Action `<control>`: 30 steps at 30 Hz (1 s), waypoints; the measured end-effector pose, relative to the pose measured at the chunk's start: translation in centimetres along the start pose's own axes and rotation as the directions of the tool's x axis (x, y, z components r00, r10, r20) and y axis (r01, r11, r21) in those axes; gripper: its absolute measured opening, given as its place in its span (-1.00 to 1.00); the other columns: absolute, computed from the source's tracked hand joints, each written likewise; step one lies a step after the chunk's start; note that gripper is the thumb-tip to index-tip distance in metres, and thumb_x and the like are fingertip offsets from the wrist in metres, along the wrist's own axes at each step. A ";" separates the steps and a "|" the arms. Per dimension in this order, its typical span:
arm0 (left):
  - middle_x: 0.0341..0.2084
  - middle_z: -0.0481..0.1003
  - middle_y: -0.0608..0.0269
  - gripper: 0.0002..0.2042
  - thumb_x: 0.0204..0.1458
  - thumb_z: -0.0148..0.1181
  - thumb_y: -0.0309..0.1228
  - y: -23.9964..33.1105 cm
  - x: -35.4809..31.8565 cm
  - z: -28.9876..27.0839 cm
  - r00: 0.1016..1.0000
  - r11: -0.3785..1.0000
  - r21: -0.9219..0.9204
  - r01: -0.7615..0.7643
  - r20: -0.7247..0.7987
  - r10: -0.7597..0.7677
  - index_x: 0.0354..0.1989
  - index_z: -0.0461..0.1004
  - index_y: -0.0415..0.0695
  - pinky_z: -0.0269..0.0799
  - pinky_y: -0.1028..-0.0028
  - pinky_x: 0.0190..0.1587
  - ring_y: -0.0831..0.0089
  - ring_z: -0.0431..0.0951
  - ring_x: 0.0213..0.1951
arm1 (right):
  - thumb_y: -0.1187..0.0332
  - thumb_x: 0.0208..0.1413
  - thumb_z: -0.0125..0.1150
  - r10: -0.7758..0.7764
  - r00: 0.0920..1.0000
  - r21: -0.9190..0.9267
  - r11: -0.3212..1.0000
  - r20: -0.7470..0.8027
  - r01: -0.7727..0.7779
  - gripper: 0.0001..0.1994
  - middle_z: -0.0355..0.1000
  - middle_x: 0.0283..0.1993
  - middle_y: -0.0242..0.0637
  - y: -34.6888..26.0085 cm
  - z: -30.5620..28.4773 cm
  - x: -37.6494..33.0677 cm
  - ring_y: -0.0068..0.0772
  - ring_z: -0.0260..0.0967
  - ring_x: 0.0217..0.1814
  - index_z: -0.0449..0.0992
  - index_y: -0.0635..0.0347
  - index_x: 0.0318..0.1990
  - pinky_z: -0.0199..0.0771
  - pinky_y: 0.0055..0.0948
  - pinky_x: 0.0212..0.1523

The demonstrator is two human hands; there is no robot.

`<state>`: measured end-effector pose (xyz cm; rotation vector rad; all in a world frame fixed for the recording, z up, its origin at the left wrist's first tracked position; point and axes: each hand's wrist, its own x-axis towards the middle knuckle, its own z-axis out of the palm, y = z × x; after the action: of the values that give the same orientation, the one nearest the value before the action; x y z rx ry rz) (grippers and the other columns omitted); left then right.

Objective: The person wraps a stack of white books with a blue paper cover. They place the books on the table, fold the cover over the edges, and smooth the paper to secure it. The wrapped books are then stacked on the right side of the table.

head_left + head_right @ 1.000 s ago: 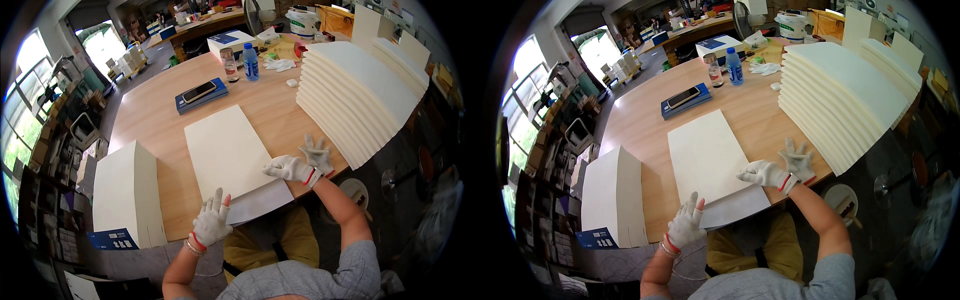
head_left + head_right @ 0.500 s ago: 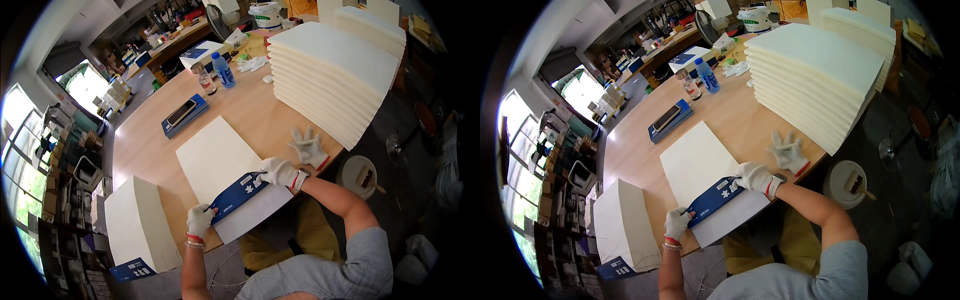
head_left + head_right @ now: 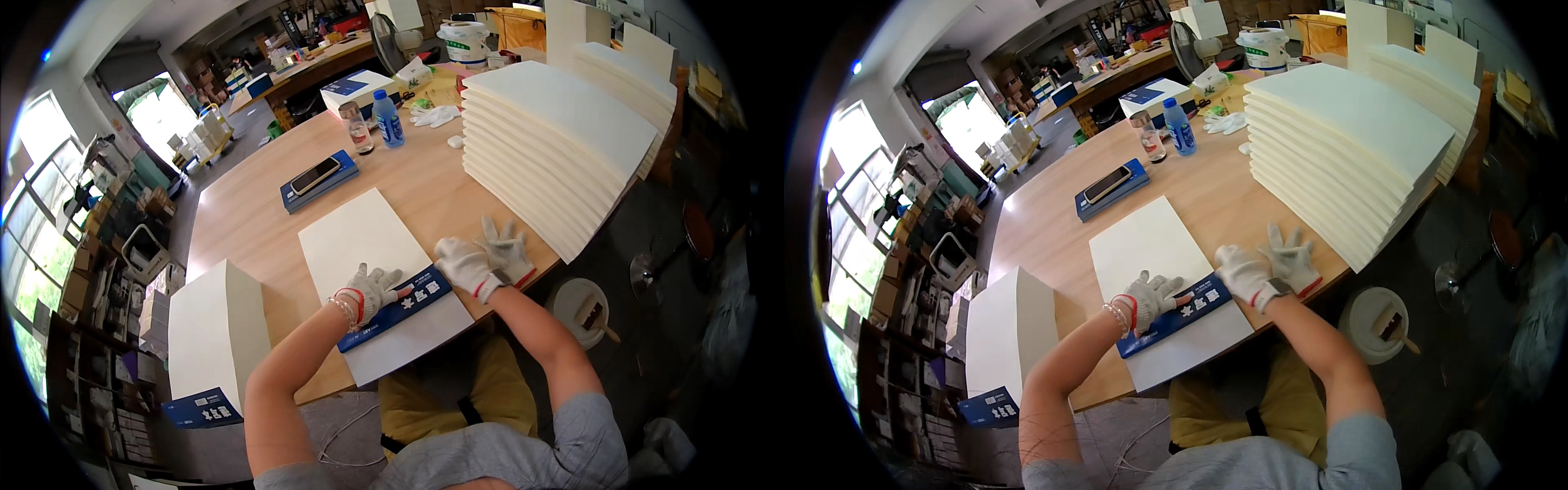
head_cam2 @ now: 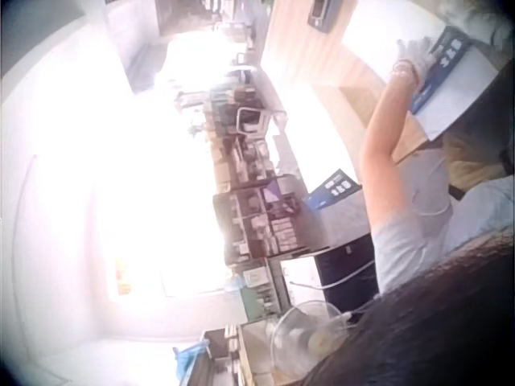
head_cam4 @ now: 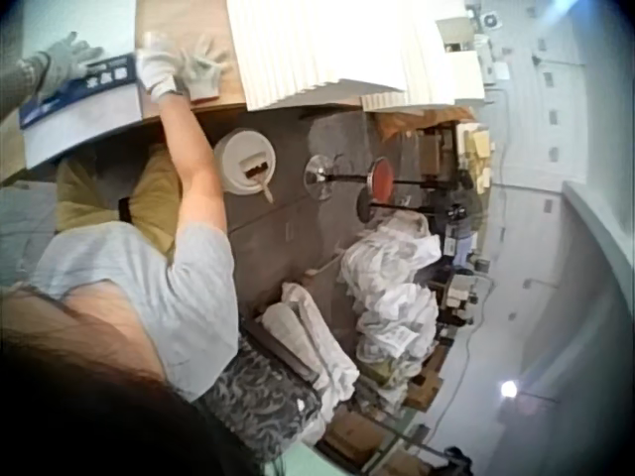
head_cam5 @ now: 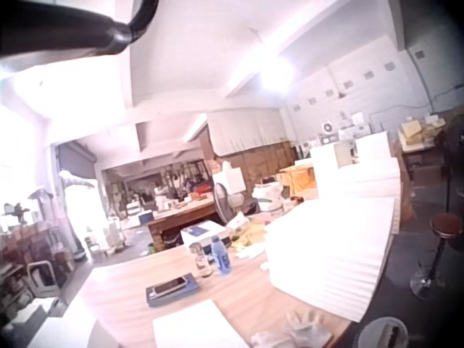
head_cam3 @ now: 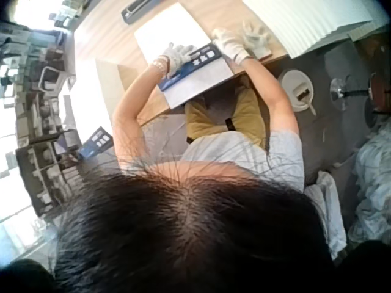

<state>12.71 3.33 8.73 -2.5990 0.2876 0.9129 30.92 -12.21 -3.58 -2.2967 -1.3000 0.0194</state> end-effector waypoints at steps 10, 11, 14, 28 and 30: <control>0.41 -0.07 0.12 0.24 -0.61 0.62 -0.26 -2.7 -0.7 0.3 0.986 0.984 -0.092 -0.156 -0.069 0.150 0.42 -0.02 0.38 0.08 0.21 0.30 0.10 0.05 0.36 | 0.40 -0.07 0.27 -0.572 0.820 0.502 0.700 -0.033 0.508 -0.74 0.52 -0.18 -0.15 -5.2 -7.3 -3.8 -0.08 0.45 -0.09 0.59 0.13 -0.15 0.44 -0.27 -0.03; 0.41 -0.05 0.14 0.22 -0.61 0.63 -0.25 -2.8 -0.1 0.3 0.987 0.985 -0.085 -0.150 -0.068 0.145 0.41 0.01 0.38 0.09 0.20 0.30 0.11 0.07 0.35 | 0.37 -0.05 0.29 -0.580 0.815 0.295 0.775 -0.019 0.558 -0.72 0.51 -0.14 -0.14 -5.3 -5.8 -3.4 -0.07 0.44 -0.05 0.57 0.13 -0.12 0.42 -0.26 0.00; 0.40 -0.04 0.15 0.20 -0.62 0.62 -0.26 -2.8 -0.2 0.7 0.989 0.985 -0.100 -0.139 -0.059 0.134 0.40 0.06 0.37 0.10 0.22 0.30 0.12 0.08 0.34 | 0.33 -0.03 0.31 -0.373 0.880 0.138 0.895 -0.293 0.425 -0.65 0.48 -0.06 -0.12 -2.4 -4.3 -4.0 -0.07 0.42 -0.02 0.52 0.15 -0.05 0.40 -0.22 0.03; 0.40 -0.06 0.16 0.23 -0.61 0.63 -0.19 -3.0 -0.2 1.2 0.987 0.988 -0.064 -0.142 -0.081 0.136 0.42 0.01 0.39 0.11 0.25 0.23 0.20 0.10 0.33 | 0.51 -0.06 0.23 -0.372 0.927 0.199 0.906 -0.052 0.374 -0.64 0.48 -0.07 -0.16 3.6 -6.8 -10.5 -0.18 0.39 0.01 0.51 0.22 -0.03 0.42 -0.26 0.06; 0.39 -0.04 0.18 0.23 -0.62 0.63 -0.20 -2.8 -0.3 0.8 0.989 0.989 -0.067 -0.134 -0.072 0.129 0.42 0.01 0.39 0.13 0.25 0.22 0.21 0.11 0.32 | 0.52 -0.08 0.23 -0.362 0.932 0.159 0.919 -0.014 0.360 -0.66 0.49 -0.11 -0.19 5.2 -5.9 -10.8 -0.19 0.41 -0.04 0.52 0.20 -0.06 0.42 -0.25 0.05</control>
<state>12.86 6.25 9.14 -2.7074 0.4580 0.8952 30.64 -25.58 -3.05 -1.8976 -1.6497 0.0151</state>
